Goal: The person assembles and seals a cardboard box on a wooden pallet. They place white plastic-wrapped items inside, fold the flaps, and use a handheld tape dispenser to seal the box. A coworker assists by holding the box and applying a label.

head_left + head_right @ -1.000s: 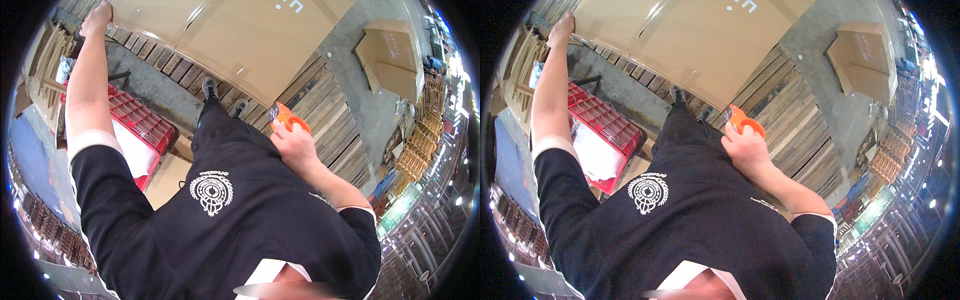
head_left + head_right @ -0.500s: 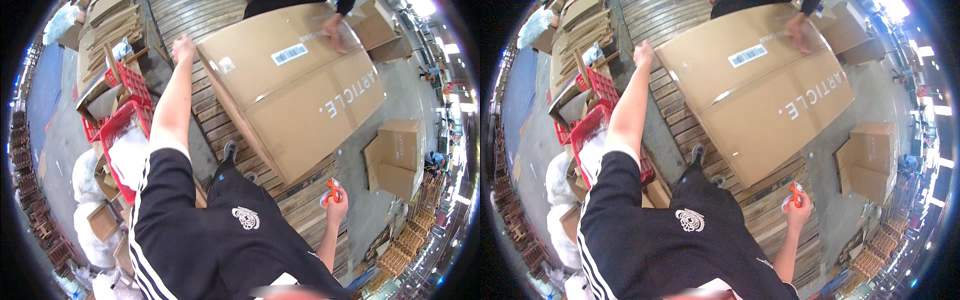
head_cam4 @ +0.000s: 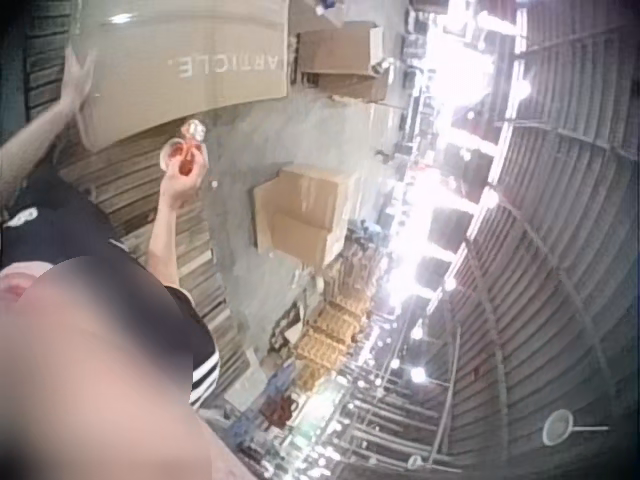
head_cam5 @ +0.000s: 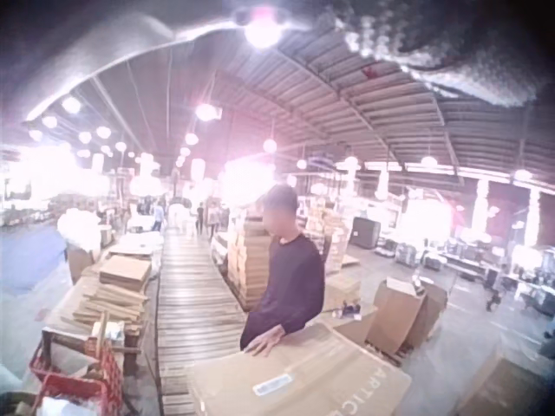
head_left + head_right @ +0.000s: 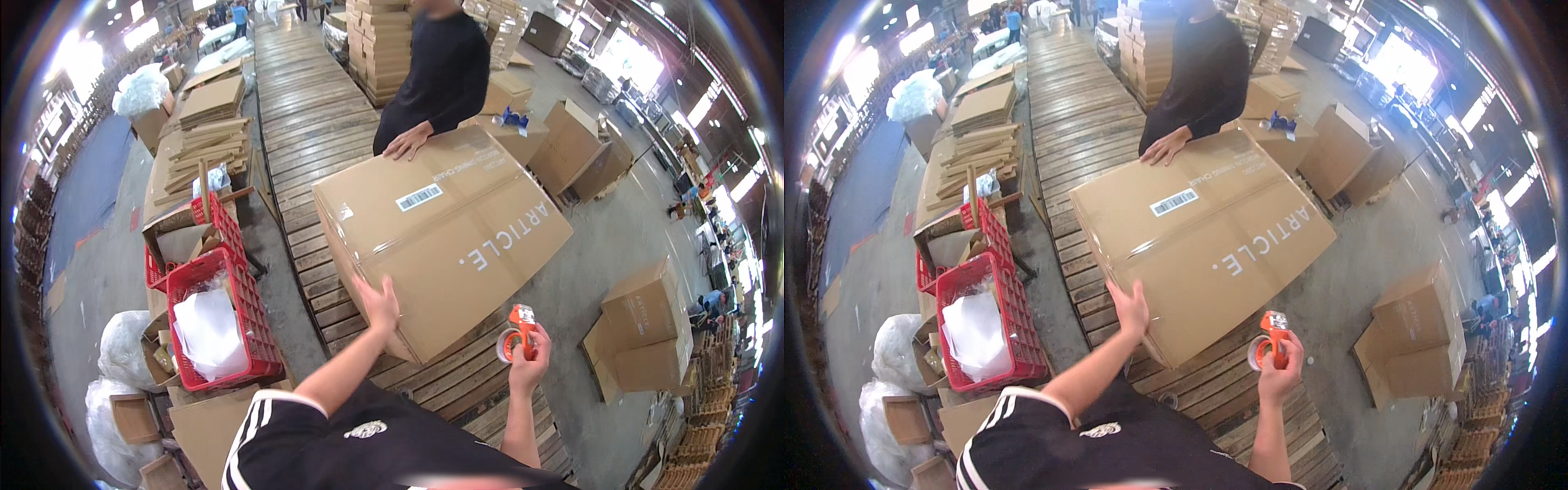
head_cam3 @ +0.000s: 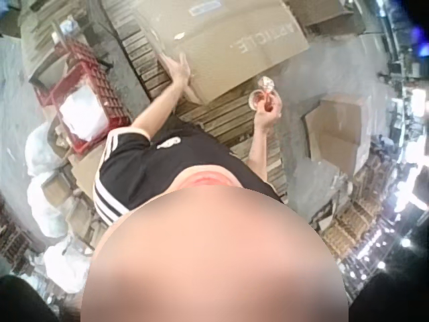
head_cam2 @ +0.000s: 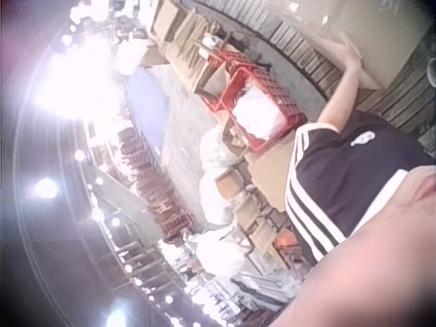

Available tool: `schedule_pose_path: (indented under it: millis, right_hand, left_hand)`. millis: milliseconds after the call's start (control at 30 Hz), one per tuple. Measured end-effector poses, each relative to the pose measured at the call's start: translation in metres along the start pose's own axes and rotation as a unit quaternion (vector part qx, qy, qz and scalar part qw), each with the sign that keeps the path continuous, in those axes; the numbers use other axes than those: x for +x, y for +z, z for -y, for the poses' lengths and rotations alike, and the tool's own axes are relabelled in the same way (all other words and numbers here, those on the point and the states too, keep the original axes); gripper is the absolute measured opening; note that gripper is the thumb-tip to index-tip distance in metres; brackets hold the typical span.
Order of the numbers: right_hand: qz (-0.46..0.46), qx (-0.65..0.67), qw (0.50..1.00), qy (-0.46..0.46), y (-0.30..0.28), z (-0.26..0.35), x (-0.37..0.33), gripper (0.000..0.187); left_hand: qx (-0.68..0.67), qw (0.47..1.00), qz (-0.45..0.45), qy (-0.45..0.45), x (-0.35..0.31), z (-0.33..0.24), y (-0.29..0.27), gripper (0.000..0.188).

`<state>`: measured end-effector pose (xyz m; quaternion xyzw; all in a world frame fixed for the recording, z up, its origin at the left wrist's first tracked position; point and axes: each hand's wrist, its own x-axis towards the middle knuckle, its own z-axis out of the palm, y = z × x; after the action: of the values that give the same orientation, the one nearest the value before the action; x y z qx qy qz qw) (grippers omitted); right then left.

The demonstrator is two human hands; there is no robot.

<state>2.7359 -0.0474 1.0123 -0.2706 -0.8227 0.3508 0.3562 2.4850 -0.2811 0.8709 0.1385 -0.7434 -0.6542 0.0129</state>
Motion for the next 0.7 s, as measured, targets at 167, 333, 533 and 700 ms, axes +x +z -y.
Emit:
schedule_pose_path:
  millis: [167,333,533,700]
  right_hand:
    - [0.034,0.072,0.996,-0.029,0.017,0.010,0.022,0.040]
    - [0.100,0.232,0.967,-0.034,0.060,0.023,0.028,0.042]
    - [0.123,0.410,0.902,0.058,0.148,0.023,0.043,0.048]
    - [0.102,0.522,0.831,0.160,0.230,-0.019,0.106,0.052]
  left_hand:
    - [0.000,0.991,0.071,-0.114,-0.170,0.008,-0.010,0.109]
    - [0.059,0.984,0.094,-0.142,-0.203,0.000,-0.013,0.111]
    - [0.300,0.922,0.140,0.198,-0.181,0.069,-0.043,0.134]
    - [0.397,0.637,0.615,-0.240,-0.125,0.163,-0.078,0.093]
